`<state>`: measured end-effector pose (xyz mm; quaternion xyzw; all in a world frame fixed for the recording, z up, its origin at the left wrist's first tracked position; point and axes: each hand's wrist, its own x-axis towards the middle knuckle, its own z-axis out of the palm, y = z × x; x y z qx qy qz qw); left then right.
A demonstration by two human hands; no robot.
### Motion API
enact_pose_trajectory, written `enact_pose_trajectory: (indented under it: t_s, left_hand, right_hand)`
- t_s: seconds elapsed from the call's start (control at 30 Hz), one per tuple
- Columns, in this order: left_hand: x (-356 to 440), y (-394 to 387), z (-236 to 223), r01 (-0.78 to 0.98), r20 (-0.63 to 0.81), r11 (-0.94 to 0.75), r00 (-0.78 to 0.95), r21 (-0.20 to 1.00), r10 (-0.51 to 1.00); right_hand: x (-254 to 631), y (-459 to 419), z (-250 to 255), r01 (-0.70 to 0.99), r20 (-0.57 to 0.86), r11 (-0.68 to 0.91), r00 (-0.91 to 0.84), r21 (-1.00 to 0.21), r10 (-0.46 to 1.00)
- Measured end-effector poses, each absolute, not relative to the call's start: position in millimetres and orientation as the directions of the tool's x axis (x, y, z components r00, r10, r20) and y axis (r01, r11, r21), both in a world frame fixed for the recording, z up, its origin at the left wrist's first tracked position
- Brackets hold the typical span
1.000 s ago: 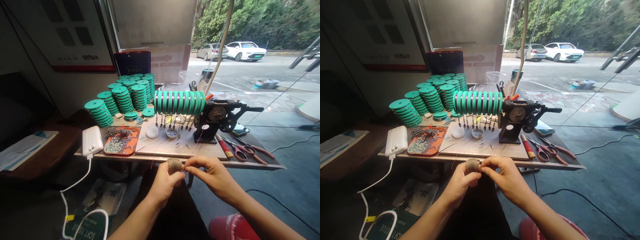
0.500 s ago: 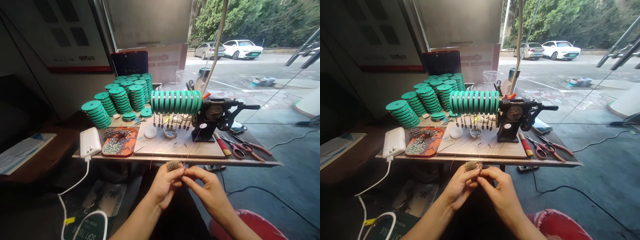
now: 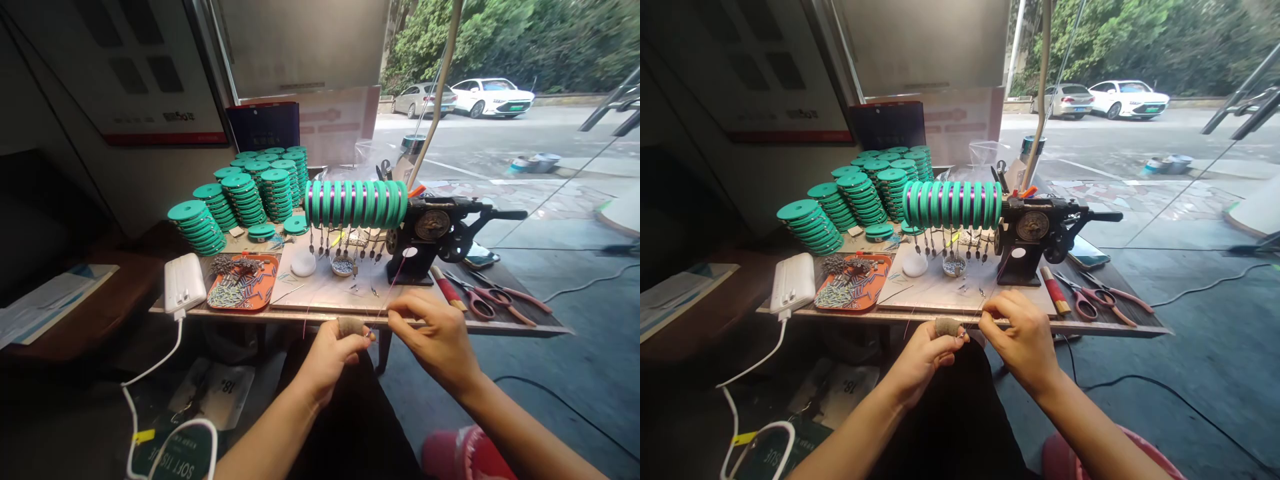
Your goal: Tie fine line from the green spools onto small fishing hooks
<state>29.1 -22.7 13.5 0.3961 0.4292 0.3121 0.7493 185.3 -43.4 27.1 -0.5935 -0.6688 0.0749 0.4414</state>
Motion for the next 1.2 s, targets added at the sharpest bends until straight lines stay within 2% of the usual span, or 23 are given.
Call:
enact_pose_trajectory:
  t_s: [0.2,0.43,0.63,0.77,0.83,0.93,1.03,1.2]
  left_hand:
    - [35.1,-14.1,14.6,-0.162,-0.325,0.445,0.478,0.881,0.816]
    - [36.3,-8.6,13.6,-0.169,-0.346,0.471,0.476,0.866,0.808]
    - [4.7,5.4,27.7,-0.057,-0.329,0.396,0.455,0.917,0.827]
    - [-33.3,13.7,57.3,0.086,-0.334,0.328,0.414,0.941,0.847]
    - [-45.0,15.1,73.9,0.219,-0.309,0.235,0.419,0.947,0.854]
    - [-49.4,17.8,92.3,0.304,-0.234,0.096,0.457,0.948,0.858]
    - [-48.1,24.3,98.8,0.303,-0.226,0.092,0.443,0.949,0.868]
    - [-53.2,33.7,88.7,0.143,-0.266,0.226,0.412,0.963,0.871]
  right_hand:
    - [186.1,-43.1,24.5,0.750,0.510,0.294,0.066,-0.592,0.858]
    - [186.6,-42.2,23.7,0.761,0.491,0.299,0.031,-0.576,0.870]
    - [177.0,-46.0,16.6,0.734,0.451,0.359,-0.080,-0.576,0.889]
    - [151.4,-40.2,9.3,0.747,0.473,0.460,-0.222,-0.479,0.853]
    - [129.8,-29.0,6.3,0.748,0.502,0.512,-0.277,-0.423,0.819]
    - [93.6,-3.2,-0.1,0.760,0.537,0.563,-0.343,-0.323,0.771]
    - [66.8,23.3,-11.5,0.765,0.569,0.594,-0.381,-0.249,0.729]
    - [59.4,28.4,-24.5,0.669,0.642,0.724,-0.483,-0.169,0.596]
